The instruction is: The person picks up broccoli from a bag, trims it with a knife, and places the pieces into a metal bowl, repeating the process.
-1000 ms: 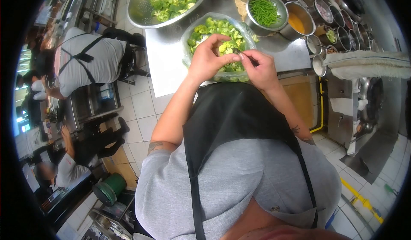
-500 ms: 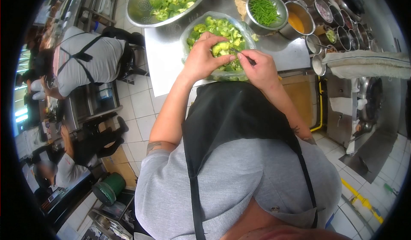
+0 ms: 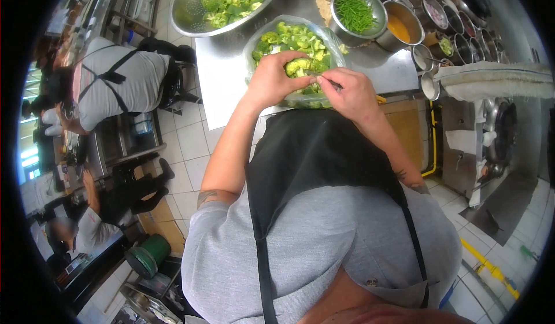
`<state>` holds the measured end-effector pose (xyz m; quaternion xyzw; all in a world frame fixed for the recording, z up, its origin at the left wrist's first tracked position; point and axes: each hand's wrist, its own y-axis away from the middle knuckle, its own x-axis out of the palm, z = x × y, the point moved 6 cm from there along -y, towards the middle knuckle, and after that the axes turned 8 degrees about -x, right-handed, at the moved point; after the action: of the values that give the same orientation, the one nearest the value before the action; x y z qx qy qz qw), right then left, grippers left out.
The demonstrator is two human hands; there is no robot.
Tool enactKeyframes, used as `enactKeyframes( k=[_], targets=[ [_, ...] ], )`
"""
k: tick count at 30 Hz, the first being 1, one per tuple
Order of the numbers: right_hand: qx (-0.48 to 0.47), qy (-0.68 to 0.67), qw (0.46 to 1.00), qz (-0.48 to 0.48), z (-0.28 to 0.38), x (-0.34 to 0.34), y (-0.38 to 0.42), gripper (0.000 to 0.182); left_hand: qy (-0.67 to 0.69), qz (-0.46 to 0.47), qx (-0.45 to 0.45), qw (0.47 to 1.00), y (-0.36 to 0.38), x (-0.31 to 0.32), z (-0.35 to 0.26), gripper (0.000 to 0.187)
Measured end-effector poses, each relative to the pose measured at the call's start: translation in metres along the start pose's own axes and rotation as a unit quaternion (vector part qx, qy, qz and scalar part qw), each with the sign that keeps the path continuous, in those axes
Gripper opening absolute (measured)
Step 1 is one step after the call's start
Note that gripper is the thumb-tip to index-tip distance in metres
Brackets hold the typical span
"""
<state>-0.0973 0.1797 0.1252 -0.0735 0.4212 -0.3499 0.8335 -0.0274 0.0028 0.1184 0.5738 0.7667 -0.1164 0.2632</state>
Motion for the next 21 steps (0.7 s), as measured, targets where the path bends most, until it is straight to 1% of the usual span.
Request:
enactKeyframes(
  k=[4,7,10,13,16,19,21],
  targets=[
    [-0.016,-0.014,1.000,0.003,-0.001,0.002,0.000,0.012,-0.021,0.020,-0.026,0.999,0.000,-0.002,0.000,0.059],
    [0.030,-0.004,0.999,-0.012,-0.004,-0.001,-0.003,0.012,-0.005,0.012,0.013,1.000,-0.002,-0.001,0.003,0.061],
    [-0.018,-0.032,0.999,-0.003,-0.002,0.001,-0.003,0.012,0.014,0.010,-0.002,1.000,-0.002,-0.003,0.001,0.060],
    [0.004,-0.075,0.997,0.011,-0.006,-0.001,-0.004,0.012,0.046,0.003,0.027,0.999,-0.006,-0.001,0.009,0.063],
    [0.009,-0.060,0.998,-0.016,-0.009,0.000,-0.005,0.012,0.019,0.021,0.003,1.000,-0.008,0.002,0.012,0.065],
    [0.004,-0.034,0.999,-0.019,-0.005,0.000,-0.006,0.010,0.025,0.038,-0.025,0.999,-0.005,0.001,0.008,0.063],
    [-0.033,-0.032,0.999,-0.014,0.001,0.001,-0.006,0.009,0.014,0.027,0.004,1.000,-0.006,0.000,0.006,0.068]
  ],
)
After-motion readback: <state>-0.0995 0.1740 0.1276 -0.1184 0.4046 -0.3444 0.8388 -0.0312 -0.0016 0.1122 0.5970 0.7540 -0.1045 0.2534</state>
